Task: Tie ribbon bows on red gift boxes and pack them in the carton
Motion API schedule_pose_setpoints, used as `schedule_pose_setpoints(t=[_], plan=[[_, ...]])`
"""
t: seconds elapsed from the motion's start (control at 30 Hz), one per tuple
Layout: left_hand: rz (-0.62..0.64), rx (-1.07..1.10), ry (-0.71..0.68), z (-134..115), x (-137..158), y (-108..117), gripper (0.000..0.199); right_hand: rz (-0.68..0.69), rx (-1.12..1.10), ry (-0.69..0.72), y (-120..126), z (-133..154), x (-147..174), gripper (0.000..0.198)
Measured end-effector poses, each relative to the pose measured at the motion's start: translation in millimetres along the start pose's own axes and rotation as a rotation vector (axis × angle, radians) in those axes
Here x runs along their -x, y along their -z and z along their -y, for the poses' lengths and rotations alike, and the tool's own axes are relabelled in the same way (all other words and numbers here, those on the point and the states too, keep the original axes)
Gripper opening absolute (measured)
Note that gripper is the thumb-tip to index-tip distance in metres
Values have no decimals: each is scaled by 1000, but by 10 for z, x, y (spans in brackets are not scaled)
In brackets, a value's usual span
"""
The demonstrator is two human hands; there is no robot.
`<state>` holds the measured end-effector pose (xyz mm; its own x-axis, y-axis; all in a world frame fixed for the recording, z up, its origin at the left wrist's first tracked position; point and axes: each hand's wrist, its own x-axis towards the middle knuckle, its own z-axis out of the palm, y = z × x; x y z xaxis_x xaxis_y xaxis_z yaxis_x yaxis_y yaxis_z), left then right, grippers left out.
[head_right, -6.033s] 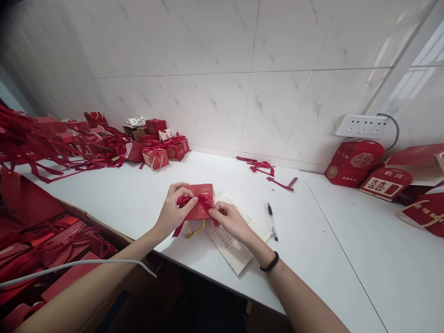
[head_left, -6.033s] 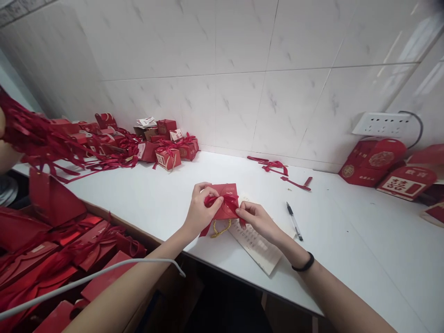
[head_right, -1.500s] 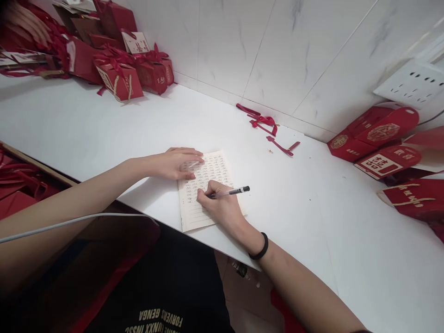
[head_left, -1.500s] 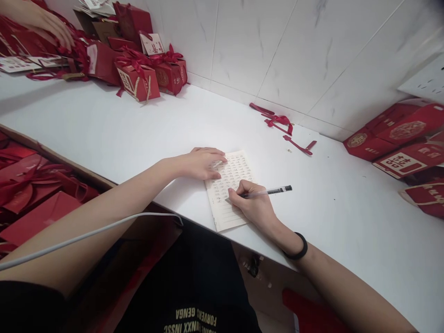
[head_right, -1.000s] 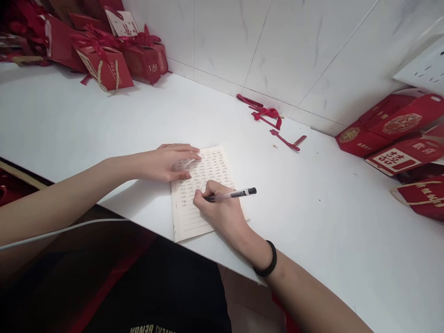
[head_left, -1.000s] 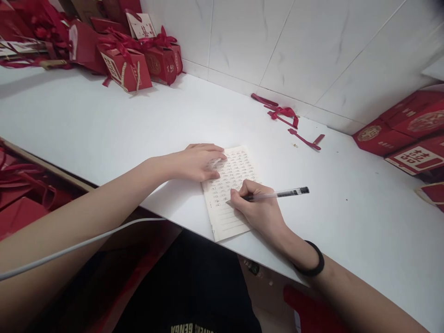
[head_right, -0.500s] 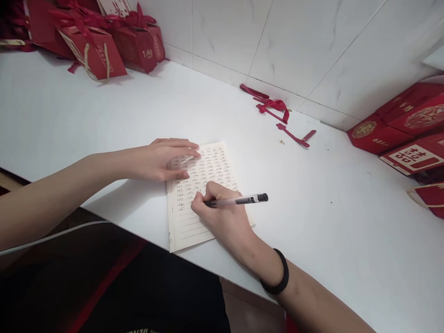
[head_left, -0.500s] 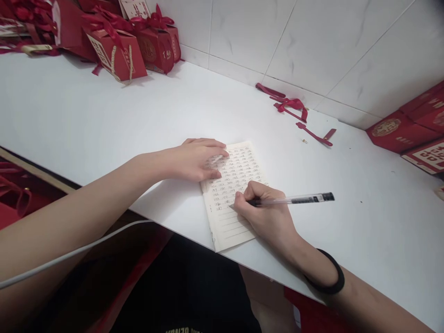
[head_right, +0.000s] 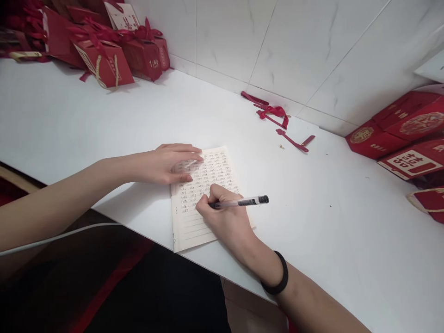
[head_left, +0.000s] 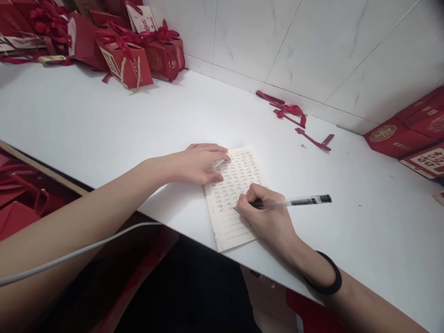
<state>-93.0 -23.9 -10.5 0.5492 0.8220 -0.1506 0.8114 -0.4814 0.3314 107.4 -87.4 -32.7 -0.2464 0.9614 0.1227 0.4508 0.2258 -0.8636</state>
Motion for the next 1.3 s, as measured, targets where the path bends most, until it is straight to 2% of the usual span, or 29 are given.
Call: schedule_pose_setpoints(t=[0.2,0.4,0.63,0.8,1.3], plan=[[7,10,12,1,3,0,56,-16,-43,-12,-1,5,4,32],[16,23,25,5,-1,-6,56,75,-82,-40,3,-2,9,32],[11,2,23,-11,5,8,55,74,-51,-3,-8,4,15,32],[-3,-8,0,0,9,0,56,45,-83,-55,-18,-2,6,32],[-17,17,12,23,7,-15,55,44,-122,-74,-25,2,-10,33]])
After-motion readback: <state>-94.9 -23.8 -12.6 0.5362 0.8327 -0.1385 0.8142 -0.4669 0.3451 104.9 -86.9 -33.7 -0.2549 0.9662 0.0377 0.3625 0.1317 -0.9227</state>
